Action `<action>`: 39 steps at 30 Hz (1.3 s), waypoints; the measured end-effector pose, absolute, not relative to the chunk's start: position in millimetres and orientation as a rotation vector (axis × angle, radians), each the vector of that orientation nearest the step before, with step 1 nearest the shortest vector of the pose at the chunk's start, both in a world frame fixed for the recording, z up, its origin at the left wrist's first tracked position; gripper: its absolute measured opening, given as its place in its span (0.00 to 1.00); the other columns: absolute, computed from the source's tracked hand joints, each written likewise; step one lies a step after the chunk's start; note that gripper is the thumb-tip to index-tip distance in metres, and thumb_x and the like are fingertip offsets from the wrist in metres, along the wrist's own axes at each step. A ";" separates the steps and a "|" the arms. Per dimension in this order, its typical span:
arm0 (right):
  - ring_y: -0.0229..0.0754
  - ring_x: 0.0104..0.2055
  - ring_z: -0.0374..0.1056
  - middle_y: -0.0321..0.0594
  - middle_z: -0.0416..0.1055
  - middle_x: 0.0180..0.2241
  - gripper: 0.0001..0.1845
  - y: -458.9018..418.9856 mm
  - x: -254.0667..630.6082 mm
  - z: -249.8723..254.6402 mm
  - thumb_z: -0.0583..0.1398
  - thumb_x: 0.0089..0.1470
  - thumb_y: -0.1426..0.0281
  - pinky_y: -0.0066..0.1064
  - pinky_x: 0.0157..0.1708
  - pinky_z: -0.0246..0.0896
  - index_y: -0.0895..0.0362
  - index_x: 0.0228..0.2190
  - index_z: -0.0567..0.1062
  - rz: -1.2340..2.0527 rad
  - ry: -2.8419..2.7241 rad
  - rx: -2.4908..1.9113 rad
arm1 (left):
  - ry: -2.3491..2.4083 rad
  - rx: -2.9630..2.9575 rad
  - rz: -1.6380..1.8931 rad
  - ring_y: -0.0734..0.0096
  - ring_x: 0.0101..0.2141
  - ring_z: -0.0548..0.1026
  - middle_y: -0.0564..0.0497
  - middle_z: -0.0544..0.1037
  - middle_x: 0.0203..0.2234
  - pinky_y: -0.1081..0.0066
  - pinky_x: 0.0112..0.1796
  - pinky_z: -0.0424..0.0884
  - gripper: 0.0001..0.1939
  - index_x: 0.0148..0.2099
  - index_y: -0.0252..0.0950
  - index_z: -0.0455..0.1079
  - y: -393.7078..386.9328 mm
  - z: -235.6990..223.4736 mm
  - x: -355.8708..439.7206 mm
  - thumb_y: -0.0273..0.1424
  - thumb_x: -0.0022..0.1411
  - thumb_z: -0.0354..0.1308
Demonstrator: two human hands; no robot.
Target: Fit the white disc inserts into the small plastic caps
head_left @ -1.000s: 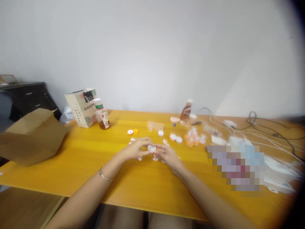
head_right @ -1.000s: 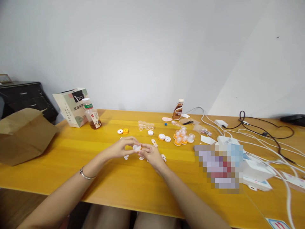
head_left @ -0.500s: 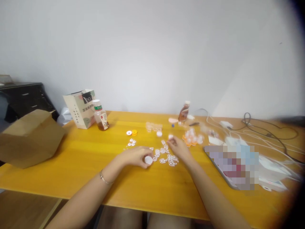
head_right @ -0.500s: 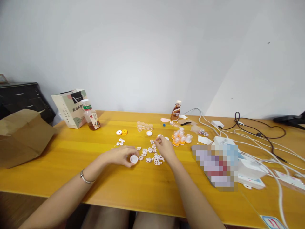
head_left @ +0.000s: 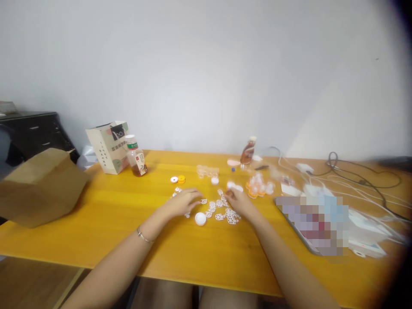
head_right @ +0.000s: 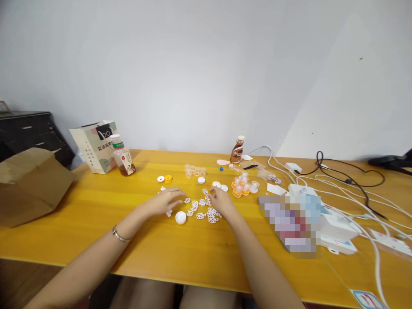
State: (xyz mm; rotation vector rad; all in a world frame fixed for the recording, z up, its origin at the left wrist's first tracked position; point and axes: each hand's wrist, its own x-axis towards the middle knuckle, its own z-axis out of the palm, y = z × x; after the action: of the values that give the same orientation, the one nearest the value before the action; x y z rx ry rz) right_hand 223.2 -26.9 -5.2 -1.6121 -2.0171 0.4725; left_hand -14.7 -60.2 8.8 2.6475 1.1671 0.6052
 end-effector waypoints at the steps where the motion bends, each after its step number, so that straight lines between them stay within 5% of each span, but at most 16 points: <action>1: 0.36 0.26 0.63 0.37 0.67 0.24 0.07 -26.9 221.5 -6.8 0.53 0.48 0.69 0.25 0.26 0.54 0.58 0.30 0.68 0.498 -2.027 -1.592 | 1.157 2.671 0.604 0.67 0.43 0.66 0.46 0.69 0.41 0.69 0.44 0.61 0.15 0.49 0.37 0.63 -58.4 6.1 -13.8 0.31 0.60 0.46; 10: 0.36 0.29 0.64 0.36 0.68 0.28 0.10 -32.7 213.4 -8.3 0.54 0.48 0.70 0.26 0.31 0.59 0.57 0.35 0.68 0.721 -1.953 -1.416 | 1.083 2.727 0.557 0.67 0.41 0.68 0.48 0.71 0.38 0.70 0.43 0.61 0.13 0.44 0.39 0.68 -55.9 -4.2 -5.7 0.29 0.59 0.47; 16: 0.37 0.29 0.65 0.38 0.70 0.28 0.06 -36.3 223.8 10.5 0.54 0.46 0.68 0.26 0.28 0.58 0.57 0.28 0.69 0.645 -1.960 -1.507 | 1.125 2.719 0.576 0.67 0.39 0.69 0.47 0.72 0.36 0.69 0.42 0.61 0.11 0.41 0.38 0.69 -52.3 -7.3 -4.6 0.28 0.58 0.48; 21: 0.37 0.21 0.64 0.36 0.68 0.21 0.15 -45.5 245.6 23.8 0.62 0.36 0.60 0.26 0.19 0.55 0.57 0.23 0.66 0.905 -2.057 -1.675 | 1.117 2.734 0.585 0.67 0.39 0.69 0.47 0.72 0.35 0.70 0.41 0.62 0.11 0.40 0.37 0.70 -50.6 -7.6 -5.3 0.28 0.59 0.47; 25: 0.36 0.18 0.64 0.31 0.66 0.20 0.20 -53.0 251.5 25.4 0.67 0.26 0.67 0.25 0.16 0.55 0.55 0.24 0.64 1.236 -2.032 -1.705 | 1.113 2.755 0.594 0.68 0.39 0.69 0.47 0.72 0.35 0.70 0.42 0.62 0.11 0.40 0.37 0.69 -49.7 -9.8 -6.3 0.28 0.59 0.47; 39: 0.33 0.22 0.61 0.32 0.66 0.21 0.02 -40.5 216.0 -0.9 0.58 0.41 0.74 0.23 0.23 0.56 0.57 0.24 0.68 0.830 -2.040 -1.408 | 1.208 2.669 0.642 0.69 0.34 0.70 0.47 0.73 0.30 0.72 0.37 0.62 0.10 0.34 0.35 0.70 -45.9 -12.0 -4.9 0.31 0.59 0.48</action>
State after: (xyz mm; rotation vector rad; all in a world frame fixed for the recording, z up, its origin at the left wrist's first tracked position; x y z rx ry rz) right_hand 216.0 -40.5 -0.9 -1.4080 -2.0401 0.8299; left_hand -4.9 -45.9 -12.0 2.6686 1.2081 0.6423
